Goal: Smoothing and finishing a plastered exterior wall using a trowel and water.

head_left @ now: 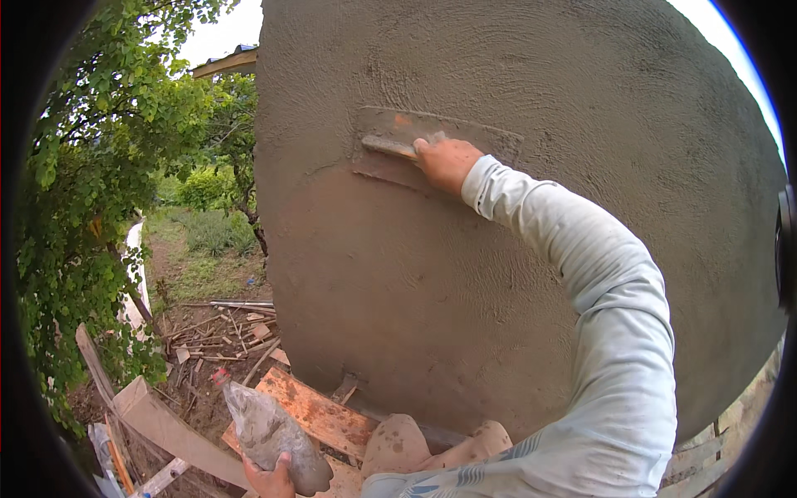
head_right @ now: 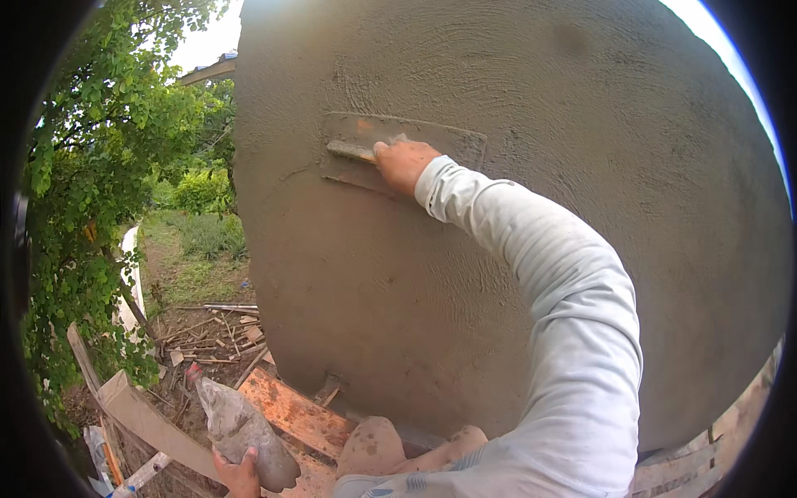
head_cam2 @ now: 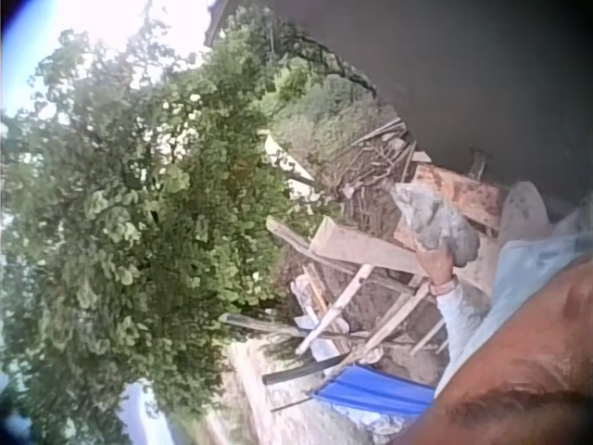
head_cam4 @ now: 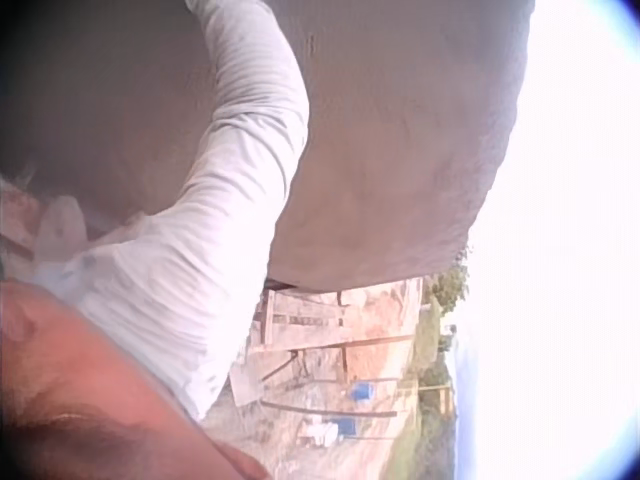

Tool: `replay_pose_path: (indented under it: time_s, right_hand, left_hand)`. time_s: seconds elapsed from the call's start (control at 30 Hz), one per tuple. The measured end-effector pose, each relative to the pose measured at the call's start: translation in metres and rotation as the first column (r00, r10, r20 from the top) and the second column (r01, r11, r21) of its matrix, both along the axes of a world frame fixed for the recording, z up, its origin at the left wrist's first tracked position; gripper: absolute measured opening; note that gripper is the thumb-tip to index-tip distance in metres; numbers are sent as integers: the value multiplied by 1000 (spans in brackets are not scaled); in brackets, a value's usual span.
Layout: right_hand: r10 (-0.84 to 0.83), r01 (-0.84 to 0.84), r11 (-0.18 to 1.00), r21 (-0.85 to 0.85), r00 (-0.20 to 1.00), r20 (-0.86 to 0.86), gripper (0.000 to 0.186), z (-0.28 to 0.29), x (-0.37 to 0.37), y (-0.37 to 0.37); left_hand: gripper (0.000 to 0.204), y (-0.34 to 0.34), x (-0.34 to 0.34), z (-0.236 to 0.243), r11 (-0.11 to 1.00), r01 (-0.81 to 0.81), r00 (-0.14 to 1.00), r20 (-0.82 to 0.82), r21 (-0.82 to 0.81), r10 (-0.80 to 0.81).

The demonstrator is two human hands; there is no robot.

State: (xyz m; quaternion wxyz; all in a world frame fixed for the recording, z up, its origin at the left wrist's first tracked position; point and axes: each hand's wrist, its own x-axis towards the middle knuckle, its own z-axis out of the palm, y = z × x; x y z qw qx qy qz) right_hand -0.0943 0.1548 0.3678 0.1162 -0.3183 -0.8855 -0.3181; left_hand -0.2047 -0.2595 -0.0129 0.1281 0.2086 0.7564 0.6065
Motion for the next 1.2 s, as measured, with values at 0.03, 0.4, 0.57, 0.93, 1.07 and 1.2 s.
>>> replay_pose_path:
  time_s: [0.03,0.4,0.57,0.93,1.07,1.2]
  right_hand:
    - [-4,4,1000,11,1000,13,22,-2,28,-7]
    - [28,235,922,307,751,-660,30,154,169,-6]
    - [25,59,989,135,835,-550,30,94,100,6]
    - [-95,282,937,204,771,-630,24,39,239,-17]
    - [-33,185,968,168,761,-648,26,48,217,-2]
    - [-171,180,984,-14,900,-401,24,-50,213,-5]
  left_hand:
    - [72,-4,1,0,1000,23,1000,-11,11,-23]
    - [75,-6,-15,6,992,-33,995,-99,-124,21]
    - [76,11,-9,2,997,23,978,-206,-76,-38]
    - [77,13,-27,-5,996,86,994,-63,22,-85]
    - [78,34,-17,10,988,77,982,-162,-136,-99]
    - [75,32,-28,-37,996,42,976,-212,-76,-57]
